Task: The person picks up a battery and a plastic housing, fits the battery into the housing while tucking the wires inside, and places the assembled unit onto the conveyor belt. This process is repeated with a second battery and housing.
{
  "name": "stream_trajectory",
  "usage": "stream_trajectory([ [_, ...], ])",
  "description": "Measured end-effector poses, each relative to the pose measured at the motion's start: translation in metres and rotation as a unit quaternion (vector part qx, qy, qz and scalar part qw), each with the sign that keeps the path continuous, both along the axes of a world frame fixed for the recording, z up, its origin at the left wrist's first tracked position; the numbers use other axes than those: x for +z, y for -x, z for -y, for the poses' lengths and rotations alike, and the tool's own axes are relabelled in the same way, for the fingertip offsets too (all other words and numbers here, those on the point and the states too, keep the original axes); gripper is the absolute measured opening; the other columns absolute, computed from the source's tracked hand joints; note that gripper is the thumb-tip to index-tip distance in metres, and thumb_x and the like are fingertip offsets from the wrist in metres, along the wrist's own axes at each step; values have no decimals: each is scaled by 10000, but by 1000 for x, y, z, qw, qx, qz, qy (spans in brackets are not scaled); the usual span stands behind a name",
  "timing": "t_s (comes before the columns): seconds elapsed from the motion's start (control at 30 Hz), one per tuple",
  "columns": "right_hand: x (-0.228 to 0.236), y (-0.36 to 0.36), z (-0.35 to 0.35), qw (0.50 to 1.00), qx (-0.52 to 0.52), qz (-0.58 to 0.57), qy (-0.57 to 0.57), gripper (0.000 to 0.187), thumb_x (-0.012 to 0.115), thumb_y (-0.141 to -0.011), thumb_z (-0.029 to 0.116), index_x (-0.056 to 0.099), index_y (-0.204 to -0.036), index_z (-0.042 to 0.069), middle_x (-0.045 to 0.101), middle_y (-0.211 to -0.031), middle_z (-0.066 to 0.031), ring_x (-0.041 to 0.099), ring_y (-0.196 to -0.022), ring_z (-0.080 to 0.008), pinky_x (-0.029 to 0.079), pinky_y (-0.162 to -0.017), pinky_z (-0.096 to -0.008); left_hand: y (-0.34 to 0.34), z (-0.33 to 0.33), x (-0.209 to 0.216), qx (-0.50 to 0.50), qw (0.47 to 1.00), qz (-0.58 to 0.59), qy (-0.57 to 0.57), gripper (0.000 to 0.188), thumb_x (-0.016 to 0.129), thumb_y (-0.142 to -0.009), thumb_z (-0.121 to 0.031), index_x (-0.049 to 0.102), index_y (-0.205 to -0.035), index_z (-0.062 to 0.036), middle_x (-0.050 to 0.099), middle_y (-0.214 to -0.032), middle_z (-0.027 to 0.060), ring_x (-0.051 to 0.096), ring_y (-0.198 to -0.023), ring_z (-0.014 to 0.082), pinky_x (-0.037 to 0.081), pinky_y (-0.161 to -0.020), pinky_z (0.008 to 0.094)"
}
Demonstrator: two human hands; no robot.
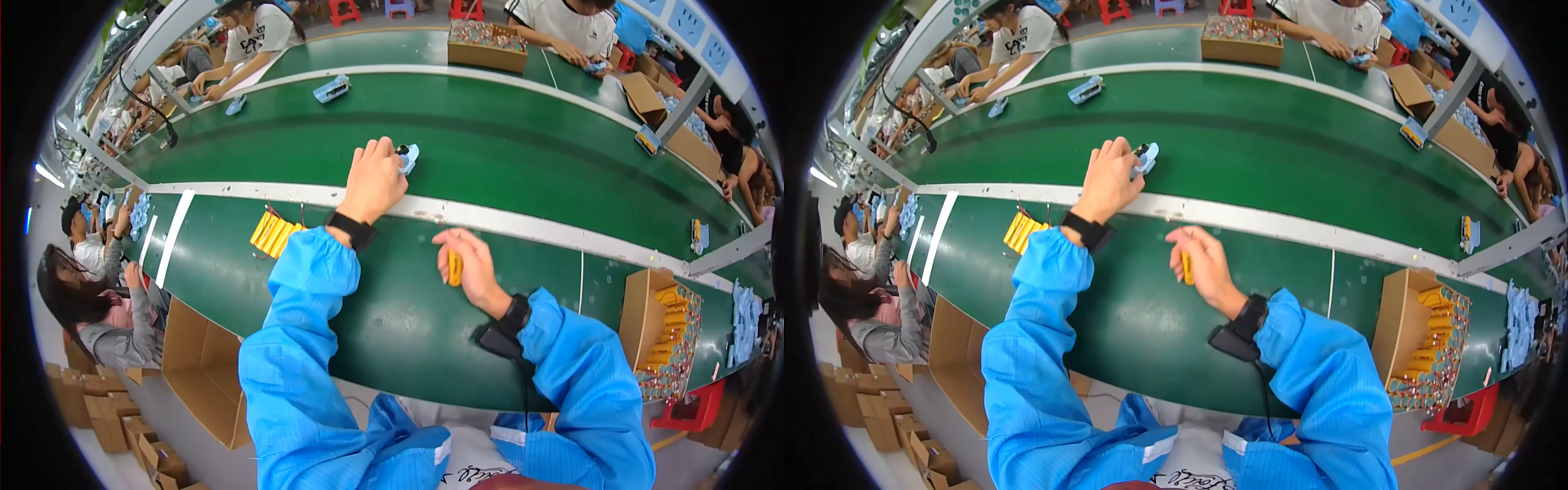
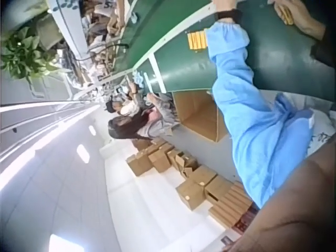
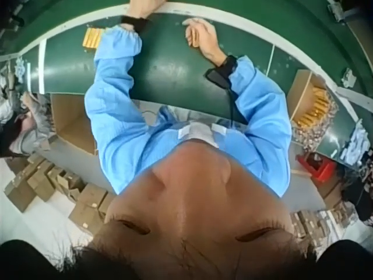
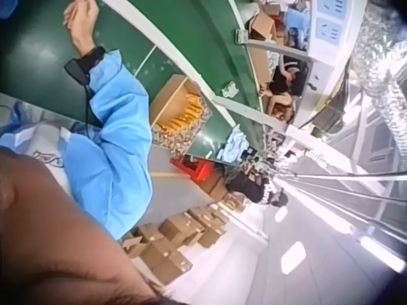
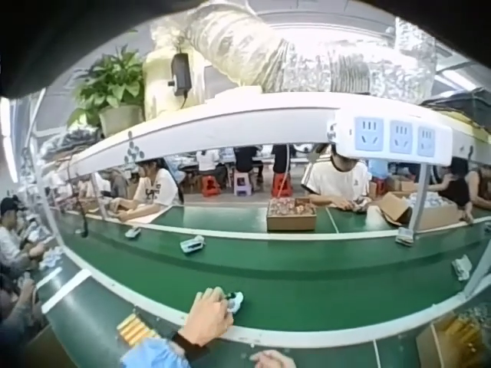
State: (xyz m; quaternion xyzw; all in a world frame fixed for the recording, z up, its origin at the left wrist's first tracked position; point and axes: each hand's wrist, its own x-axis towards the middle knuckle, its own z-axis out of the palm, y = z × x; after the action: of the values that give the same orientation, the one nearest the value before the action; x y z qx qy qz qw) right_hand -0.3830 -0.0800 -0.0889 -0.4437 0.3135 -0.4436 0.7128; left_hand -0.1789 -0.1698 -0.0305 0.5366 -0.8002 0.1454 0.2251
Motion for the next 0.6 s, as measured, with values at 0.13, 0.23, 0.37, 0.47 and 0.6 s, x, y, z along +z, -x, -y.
stream_trajectory([
  [0.13, -7, 9, 8, 998, -51, 38, 6, 300, 462, -992, 260, 584, -933, -7, 546, -629, -59, 509, -502, -125, 430, -483, -251, 31, -71, -3, -29, 999, -8, -11, 120, 667, -663, -93, 633, -766, -42, 535, -853, 82, 524, -876, 266, 398, -755, 384],
  [0.23, -8, 13, 18, 996, -69, 49, 15, 302, 462, -992, 256, 590, -908, -4, 541, -625, -57, 505, -499, -126, 426, -482, -255, 50, -95, -11, -42, 999, -10, -21, 128, 669, -673, -115, 622, -760, -35, 538, -864, 92, 516, -904, 274, 397, -766, 391],
  [0.37, -5, 15, 13, 993, -102, 55, 20, 293, 464, -996, 240, 601, -902, -1, 551, -642, -50, 513, -519, -118, 429, -490, -247, 56, -110, -9, -77, 995, -57, -33, 144, 684, -697, -143, 629, -791, -50, 539, -869, 99, 508, -921, 277, 391, -782, 395],
  [0.47, -4, 15, 12, 989, -131, 68, 13, 277, 469, -999, 229, 608, -927, 0, 566, -656, -43, 515, -524, -104, 427, -483, -230, 54, -105, -9, -99, 981, -135, -96, 187, 694, -715, -161, 646, -856, -48, 554, -901, 109, 506, -966, 283, 388, -810, 393],
  [0.6, -1, 15, 21, 987, -148, 63, 15, 248, 466, -1000, 229, 574, -1006, 6, 547, -656, -42, 530, -582, -119, 443, -543, -257, 47, -88, -22, -45, 980, -191, -25, 323, 704, -733, -199, 651, -1002, -27, 585, -1002, 140, 535, -996, 315, 423, -835, 405],
])
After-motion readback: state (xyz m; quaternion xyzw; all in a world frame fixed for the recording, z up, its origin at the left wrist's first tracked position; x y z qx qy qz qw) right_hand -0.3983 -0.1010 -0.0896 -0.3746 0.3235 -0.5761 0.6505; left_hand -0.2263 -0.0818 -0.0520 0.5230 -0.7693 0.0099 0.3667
